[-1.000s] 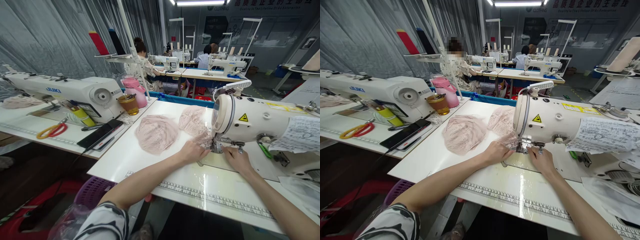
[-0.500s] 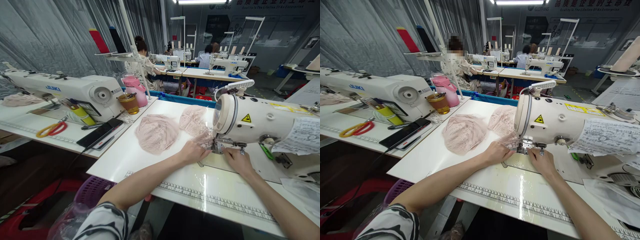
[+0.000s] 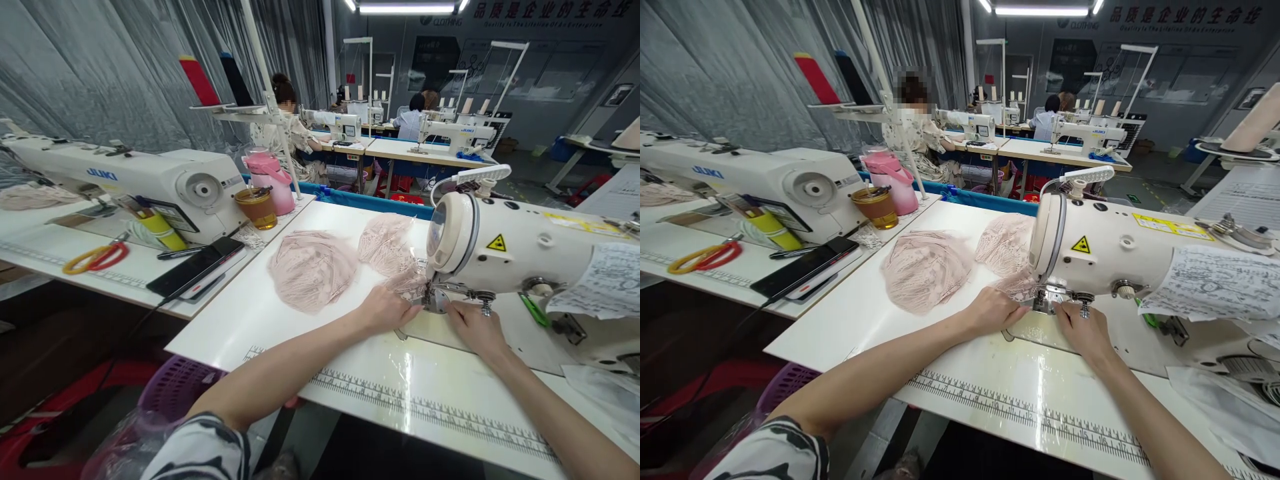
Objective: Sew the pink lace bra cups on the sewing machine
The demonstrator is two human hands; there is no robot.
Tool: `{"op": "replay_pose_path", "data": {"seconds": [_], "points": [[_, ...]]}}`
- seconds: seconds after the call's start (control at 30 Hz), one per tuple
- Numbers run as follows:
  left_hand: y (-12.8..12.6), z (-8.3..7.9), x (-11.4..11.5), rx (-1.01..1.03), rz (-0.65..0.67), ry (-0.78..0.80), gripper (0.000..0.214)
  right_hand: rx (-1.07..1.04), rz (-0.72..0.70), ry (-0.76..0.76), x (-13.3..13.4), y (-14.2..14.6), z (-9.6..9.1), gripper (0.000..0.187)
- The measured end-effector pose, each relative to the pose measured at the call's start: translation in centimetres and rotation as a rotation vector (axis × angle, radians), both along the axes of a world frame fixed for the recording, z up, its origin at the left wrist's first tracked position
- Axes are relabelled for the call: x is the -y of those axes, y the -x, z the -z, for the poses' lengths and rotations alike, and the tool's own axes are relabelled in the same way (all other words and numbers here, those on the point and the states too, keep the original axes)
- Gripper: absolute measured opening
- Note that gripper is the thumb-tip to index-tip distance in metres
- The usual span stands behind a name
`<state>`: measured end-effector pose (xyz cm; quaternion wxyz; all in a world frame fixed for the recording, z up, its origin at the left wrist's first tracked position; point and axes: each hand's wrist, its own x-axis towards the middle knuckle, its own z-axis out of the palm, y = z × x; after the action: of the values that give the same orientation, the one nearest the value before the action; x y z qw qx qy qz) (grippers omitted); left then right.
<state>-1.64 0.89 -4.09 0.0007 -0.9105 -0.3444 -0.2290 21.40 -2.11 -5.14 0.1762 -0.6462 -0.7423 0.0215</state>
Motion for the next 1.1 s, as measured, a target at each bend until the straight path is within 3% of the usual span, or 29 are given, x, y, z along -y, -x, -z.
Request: {"op": "replay_pose_path", "data": {"seconds": [1.1], "points": [[0.03,0.09,0.02,-0.009,-0.012,0.027,0.06,0.015,-0.001,-0.023,0.0,-0.06,0.27,0.048]]}}
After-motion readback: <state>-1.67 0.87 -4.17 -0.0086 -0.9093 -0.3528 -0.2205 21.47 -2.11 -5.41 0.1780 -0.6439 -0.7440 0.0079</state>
